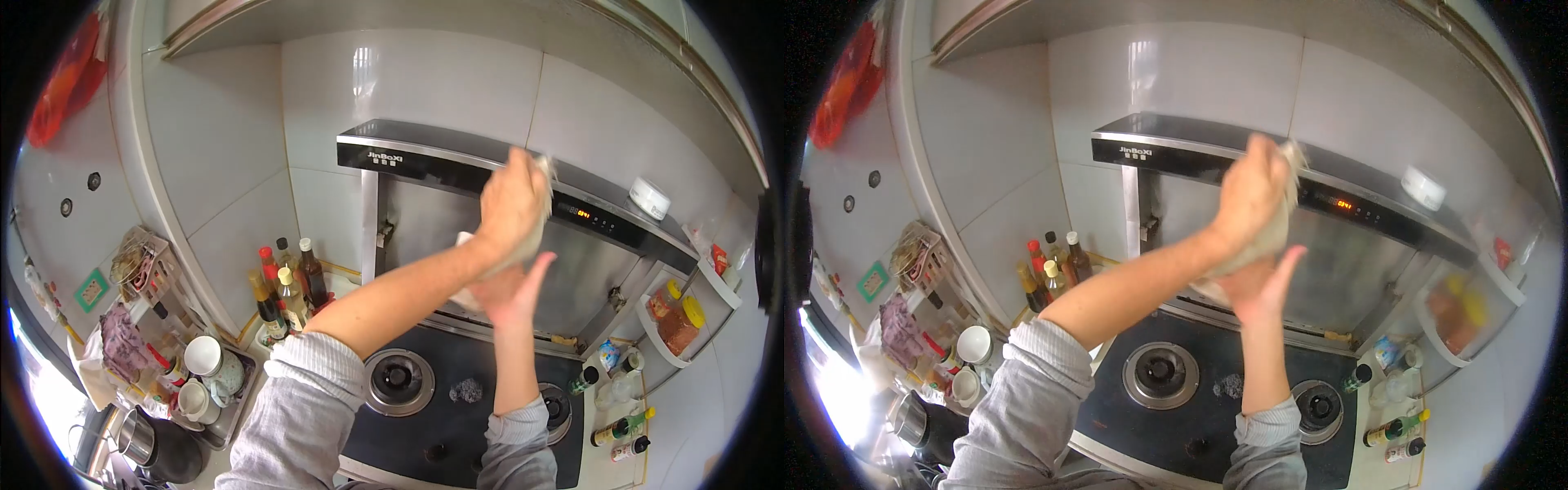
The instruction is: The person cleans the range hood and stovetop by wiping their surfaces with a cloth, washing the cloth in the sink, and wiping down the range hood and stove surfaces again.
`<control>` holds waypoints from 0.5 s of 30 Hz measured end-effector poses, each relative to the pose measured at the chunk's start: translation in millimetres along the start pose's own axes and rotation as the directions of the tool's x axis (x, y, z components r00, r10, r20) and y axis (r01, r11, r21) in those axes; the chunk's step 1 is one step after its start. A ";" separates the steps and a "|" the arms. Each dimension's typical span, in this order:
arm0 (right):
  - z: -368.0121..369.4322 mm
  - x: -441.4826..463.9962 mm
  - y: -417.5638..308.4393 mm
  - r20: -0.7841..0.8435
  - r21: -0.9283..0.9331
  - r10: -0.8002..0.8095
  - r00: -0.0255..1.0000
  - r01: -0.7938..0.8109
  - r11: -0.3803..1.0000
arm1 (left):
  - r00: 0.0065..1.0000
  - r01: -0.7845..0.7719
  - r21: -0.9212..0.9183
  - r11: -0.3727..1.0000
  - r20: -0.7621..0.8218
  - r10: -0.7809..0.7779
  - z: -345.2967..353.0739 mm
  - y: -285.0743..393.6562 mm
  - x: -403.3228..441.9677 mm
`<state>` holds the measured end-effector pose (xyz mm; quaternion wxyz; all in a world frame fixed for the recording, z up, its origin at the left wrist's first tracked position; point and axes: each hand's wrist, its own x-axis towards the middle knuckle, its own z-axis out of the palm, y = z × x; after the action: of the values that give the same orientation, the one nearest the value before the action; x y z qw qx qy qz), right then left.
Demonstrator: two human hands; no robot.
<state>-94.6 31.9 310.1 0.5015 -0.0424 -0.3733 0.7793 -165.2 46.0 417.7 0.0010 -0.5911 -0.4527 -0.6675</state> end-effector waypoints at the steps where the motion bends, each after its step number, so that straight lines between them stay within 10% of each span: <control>1: 6.8 -6.0 -7.7 0.002 0.049 -0.068 0.998 0.068 0.996 | 0.999 -0.020 0.002 1.000 0.034 0.020 4.3 -7.1 -13.7; 8: 25.3 30.9 -53.6 -0.066 -0.339 -0.434 0.898 0.389 0.857 | 0.889 -0.445 0.126 0.887 0.183 0.420 -31.2 -25.9 12.0; 15: 105.9 131.0 -144.0 0.153 -0.791 -0.777 0.610 0.547 0.274 | 0.919 -0.232 0.767 0.598 -0.029 0.393 -152.7 -120.3 81.9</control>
<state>-97.9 112.8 516.4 0.7540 -0.1967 -0.5809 0.2354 -374.8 68.3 426.4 0.4063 -0.5392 -0.5734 -0.4641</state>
